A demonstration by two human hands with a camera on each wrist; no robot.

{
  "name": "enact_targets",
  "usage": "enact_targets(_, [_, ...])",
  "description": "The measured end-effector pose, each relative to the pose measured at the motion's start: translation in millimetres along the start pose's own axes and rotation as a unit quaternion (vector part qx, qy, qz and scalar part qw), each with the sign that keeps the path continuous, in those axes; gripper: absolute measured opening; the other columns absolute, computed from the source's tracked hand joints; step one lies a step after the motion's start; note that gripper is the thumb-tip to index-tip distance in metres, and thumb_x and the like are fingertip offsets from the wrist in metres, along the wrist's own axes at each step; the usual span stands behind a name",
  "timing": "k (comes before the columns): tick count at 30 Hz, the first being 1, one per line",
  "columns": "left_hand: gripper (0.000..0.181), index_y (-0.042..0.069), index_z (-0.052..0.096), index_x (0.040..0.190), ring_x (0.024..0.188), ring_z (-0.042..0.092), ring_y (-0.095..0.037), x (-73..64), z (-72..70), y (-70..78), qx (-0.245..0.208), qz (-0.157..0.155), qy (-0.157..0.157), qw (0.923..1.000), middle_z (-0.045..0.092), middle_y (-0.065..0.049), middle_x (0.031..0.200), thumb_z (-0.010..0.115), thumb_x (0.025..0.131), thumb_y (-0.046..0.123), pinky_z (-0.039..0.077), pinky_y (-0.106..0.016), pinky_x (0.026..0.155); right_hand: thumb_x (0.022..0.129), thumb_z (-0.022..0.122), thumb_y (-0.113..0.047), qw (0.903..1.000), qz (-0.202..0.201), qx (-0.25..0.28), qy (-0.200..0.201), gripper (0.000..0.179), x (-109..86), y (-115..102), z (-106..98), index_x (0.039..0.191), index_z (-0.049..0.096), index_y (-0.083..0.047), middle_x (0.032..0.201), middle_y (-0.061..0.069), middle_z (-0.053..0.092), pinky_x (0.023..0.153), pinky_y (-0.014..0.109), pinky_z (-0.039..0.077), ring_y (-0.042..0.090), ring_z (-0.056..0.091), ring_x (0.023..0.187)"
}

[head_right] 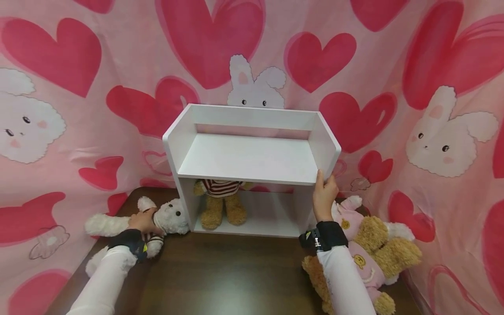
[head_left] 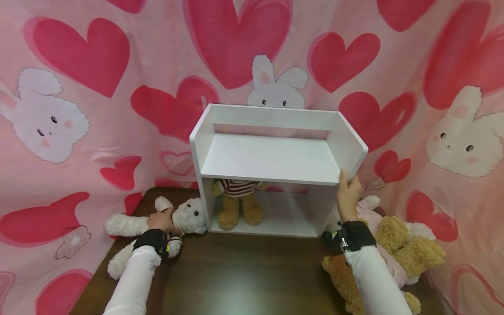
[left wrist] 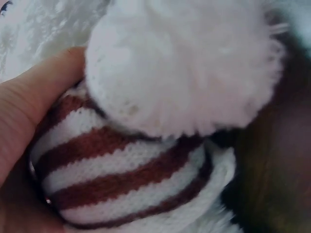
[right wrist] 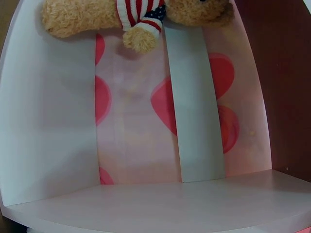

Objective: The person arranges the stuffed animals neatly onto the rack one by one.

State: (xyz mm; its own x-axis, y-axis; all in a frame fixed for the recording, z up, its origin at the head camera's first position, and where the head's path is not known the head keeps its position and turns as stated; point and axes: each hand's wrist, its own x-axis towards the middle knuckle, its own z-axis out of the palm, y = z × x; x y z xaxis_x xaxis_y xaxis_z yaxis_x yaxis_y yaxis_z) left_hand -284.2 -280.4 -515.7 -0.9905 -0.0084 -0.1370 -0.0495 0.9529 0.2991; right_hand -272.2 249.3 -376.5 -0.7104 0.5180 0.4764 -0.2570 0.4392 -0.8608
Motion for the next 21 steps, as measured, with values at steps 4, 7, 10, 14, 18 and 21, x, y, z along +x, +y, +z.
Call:
enact_targets(4, [0.094,0.000,0.040,0.130,0.106,0.031,-0.059,-2.8,5.0,2.5,-0.026,-0.020,0.016,0.9993,0.039,-0.040,0.117,0.080,0.056,0.043,0.027,-0.066,0.084,0.095,0.045,-0.034,1.0000,0.002,0.000,0.001,0.047,0.1,-0.2,-0.7,0.118,0.051,0.007,0.119,0.023,0.055,0.095,0.049,0.037,0.028,0.050,0.107])
enact_targets(7, [0.090,0.000,0.042,0.129,0.104,0.031,-0.058,-3.5,7.5,0.5,-0.042,-0.018,0.034,0.9984,0.039,-0.040,0.115,0.080,0.058,0.040,0.028,-0.066,0.082,0.095,0.044,-0.034,1.0000,0.005,0.003,-0.002,0.047,-0.6,0.0,-0.8,0.119,0.051,0.006,0.120,0.021,0.055,0.095,0.050,0.038,0.028,0.050,0.107])
enact_targets(10, [0.087,0.000,0.044,0.126,0.102,0.033,-0.058,-5.1,8.0,-2.0,-0.057,-0.011,0.051,0.9970,0.039,-0.040,0.113,0.080,0.057,0.037,0.029,-0.065,0.081,0.095,0.045,-0.033,1.0000,0.005,0.005,-0.001,0.046,-0.6,0.9,-0.6,0.119,0.051,0.005,0.119,0.020,0.056,0.095,0.049,0.038,0.027,0.051,0.107])
enact_targets(14, [0.081,0.000,0.046,0.125,0.101,0.034,-0.056,-8.8,5.4,-4.8,-0.066,-0.003,0.070,0.9953,0.041,-0.039,0.112,0.079,0.059,0.034,0.032,-0.064,0.079,0.095,0.046,-0.034,1.0000,0.004,0.008,-0.001,0.046,-0.5,1.2,-0.4,0.120,0.051,0.004,0.120,0.020,0.056,0.095,0.048,0.038,0.026,0.051,0.107])
enact_targets(18, [0.076,0.000,0.047,0.123,0.101,0.036,-0.055,-15.2,-0.5,-6.5,-0.073,0.010,0.089,0.9933,0.042,-0.038,0.113,0.078,0.060,0.029,0.034,-0.065,0.076,0.095,0.046,-0.034,0.9999,0.002,0.011,-0.003,0.047,-0.2,0.8,0.0,0.121,0.051,0.004,0.121,0.020,0.055,0.095,0.048,0.038,0.026,0.050,0.108])
enact_targets(21, [0.074,0.000,0.048,0.122,0.100,0.037,-0.055,-20.2,-4.3,-7.8,-0.075,0.025,0.097,0.9922,0.043,-0.037,0.112,0.078,0.060,0.026,0.036,-0.064,0.074,0.094,0.046,-0.034,0.9999,0.002,0.014,-0.004,0.047,0.3,0.6,0.2,0.121,0.051,0.004,0.121,0.020,0.055,0.096,0.048,0.037,0.026,0.050,0.108])
